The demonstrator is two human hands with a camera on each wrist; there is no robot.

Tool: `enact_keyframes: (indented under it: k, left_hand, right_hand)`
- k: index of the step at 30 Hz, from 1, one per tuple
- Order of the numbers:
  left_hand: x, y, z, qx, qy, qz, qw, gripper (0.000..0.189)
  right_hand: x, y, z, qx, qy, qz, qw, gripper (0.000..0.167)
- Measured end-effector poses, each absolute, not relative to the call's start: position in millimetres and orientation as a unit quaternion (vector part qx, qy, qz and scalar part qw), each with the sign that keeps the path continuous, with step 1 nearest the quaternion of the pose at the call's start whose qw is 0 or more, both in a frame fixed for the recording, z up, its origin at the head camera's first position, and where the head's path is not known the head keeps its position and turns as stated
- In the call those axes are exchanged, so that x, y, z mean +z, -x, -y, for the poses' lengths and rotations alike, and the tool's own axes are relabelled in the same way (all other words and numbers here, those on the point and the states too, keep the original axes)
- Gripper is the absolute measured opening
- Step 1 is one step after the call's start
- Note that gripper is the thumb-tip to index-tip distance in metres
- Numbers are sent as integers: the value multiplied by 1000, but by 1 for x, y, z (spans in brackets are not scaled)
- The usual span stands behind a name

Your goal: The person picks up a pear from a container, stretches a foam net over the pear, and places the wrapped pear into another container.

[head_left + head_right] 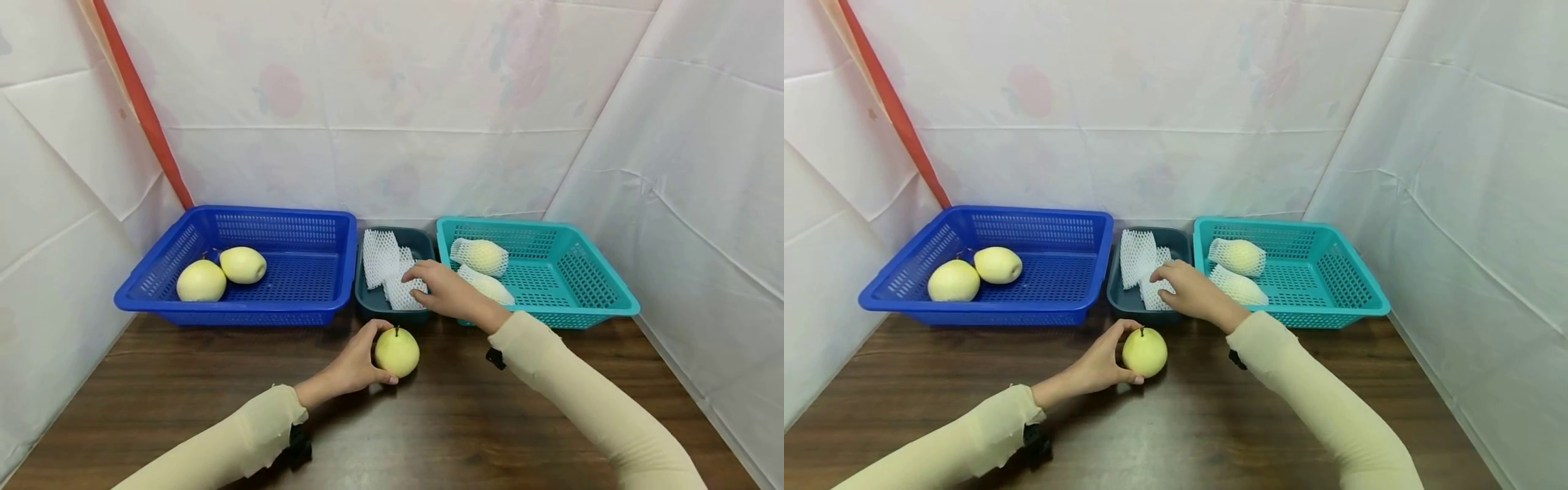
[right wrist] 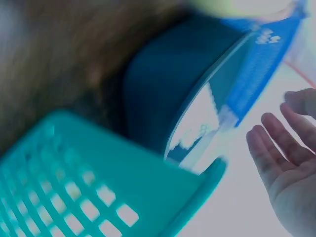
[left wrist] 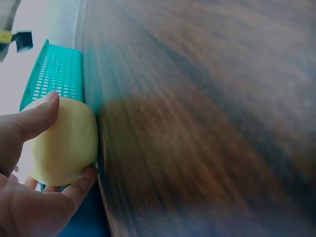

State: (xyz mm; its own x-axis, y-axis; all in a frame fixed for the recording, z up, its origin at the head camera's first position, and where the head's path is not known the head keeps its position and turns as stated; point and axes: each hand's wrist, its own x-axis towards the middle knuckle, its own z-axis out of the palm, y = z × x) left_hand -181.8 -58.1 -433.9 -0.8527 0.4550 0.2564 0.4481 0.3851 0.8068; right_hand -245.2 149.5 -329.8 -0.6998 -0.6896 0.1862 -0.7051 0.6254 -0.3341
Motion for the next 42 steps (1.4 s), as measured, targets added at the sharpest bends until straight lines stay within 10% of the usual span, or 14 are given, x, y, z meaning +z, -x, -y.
enact_keyframes:
  k: [17, 42]
  left_hand:
    - [-430, 180, 58, 484, -277, -830, 16, 77]
    - [-429, 178, 57, 469, -283, -837, 0, 76]
  right_hand:
    - [-350, 293, -123, -24, -298, 941, -157, 53]
    - [-301, 290, -154, 147, -334, 924, -115, 39]
